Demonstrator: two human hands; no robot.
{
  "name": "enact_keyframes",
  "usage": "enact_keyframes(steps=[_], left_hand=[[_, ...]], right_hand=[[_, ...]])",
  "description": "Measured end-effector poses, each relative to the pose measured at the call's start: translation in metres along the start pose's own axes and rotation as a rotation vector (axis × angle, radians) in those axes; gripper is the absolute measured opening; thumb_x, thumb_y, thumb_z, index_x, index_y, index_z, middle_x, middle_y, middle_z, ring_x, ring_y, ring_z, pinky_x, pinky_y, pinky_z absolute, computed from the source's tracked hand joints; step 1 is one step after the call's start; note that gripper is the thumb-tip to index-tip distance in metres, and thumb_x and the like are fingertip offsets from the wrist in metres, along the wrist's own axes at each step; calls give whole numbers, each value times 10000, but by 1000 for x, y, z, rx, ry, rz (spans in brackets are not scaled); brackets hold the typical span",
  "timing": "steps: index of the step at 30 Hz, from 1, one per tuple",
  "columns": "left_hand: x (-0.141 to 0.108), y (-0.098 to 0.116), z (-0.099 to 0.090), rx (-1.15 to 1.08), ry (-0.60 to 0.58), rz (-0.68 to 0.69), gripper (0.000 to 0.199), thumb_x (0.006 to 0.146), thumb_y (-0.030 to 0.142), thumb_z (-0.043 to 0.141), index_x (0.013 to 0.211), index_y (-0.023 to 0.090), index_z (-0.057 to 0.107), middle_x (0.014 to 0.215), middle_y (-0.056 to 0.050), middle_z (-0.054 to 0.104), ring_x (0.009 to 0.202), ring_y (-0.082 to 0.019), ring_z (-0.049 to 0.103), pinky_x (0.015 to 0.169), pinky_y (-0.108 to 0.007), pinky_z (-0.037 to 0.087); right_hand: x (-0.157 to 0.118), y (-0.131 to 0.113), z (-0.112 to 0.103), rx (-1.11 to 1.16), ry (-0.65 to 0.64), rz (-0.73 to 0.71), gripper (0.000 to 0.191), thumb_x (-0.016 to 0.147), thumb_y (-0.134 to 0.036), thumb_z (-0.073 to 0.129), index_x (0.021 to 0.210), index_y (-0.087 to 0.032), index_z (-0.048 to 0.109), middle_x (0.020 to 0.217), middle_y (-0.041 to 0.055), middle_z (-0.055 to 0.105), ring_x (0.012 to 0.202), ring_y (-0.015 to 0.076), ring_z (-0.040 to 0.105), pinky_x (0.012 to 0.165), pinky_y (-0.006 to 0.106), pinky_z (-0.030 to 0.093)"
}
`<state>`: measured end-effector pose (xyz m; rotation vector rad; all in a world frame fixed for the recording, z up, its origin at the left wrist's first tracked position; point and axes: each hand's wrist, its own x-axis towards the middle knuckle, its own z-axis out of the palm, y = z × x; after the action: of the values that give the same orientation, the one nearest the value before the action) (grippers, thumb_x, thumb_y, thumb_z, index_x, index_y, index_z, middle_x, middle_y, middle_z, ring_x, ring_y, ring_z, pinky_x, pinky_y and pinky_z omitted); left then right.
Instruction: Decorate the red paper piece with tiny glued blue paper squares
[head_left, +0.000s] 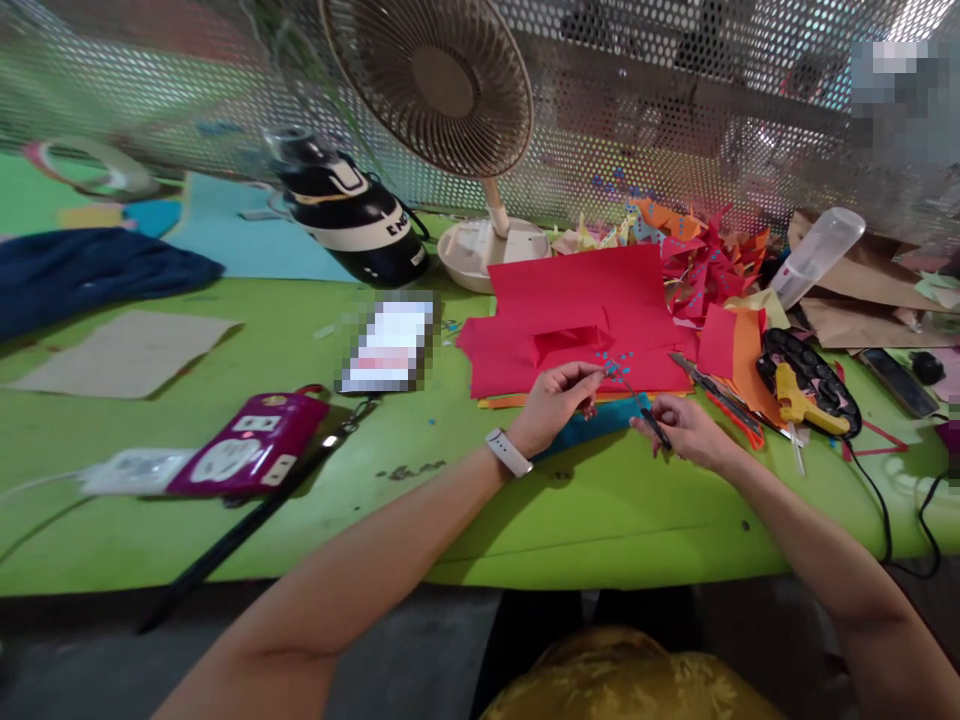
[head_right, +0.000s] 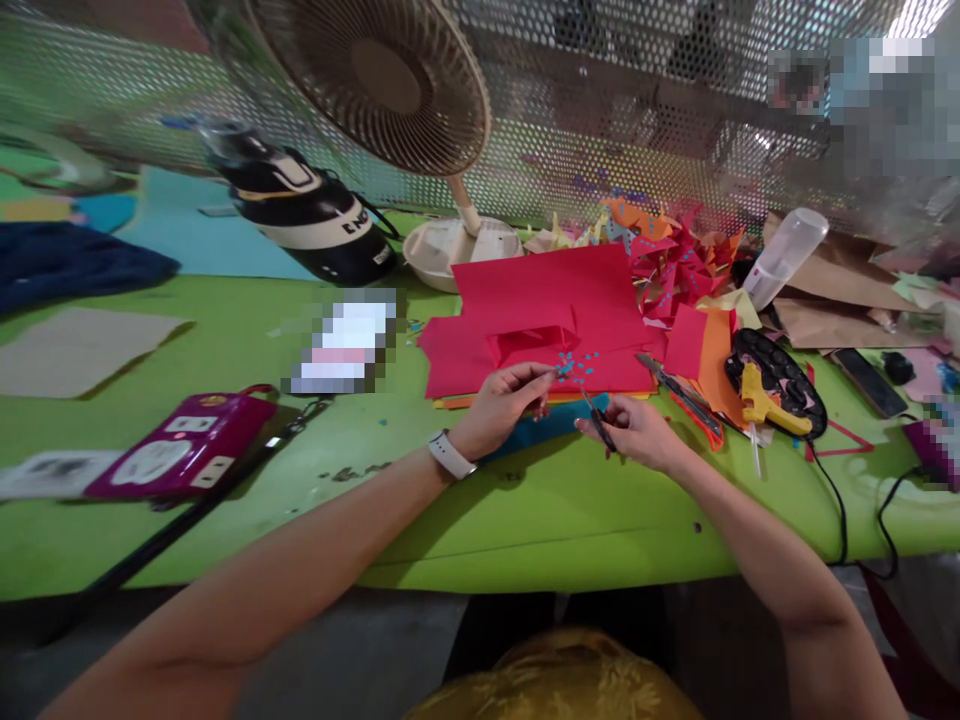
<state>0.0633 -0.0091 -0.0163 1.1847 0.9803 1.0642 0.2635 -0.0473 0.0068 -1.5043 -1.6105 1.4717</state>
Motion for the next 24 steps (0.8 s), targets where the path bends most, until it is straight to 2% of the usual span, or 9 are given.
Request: enact_keyframes(steps=[12,24], left_hand=[[-1,1,2,32,-36,-12,314,720,451,684,814,152,660,518,51,511,453,-74,463,473,-213,392],[-1,0,1,56,-57,-14,261,741,416,663,794,161,662,523,51,510,458,-72,470,479,-205,406]], right_hand=[[1,1,3,-17,26,-7,481,629,-600,714,654,-204,440,458,-75,469,403,75,470,376,196,296],[3,2,3,0,34,13,478,621,-584,725,646,-208,432,459,-77,474,393,66,455,368,189,300]])
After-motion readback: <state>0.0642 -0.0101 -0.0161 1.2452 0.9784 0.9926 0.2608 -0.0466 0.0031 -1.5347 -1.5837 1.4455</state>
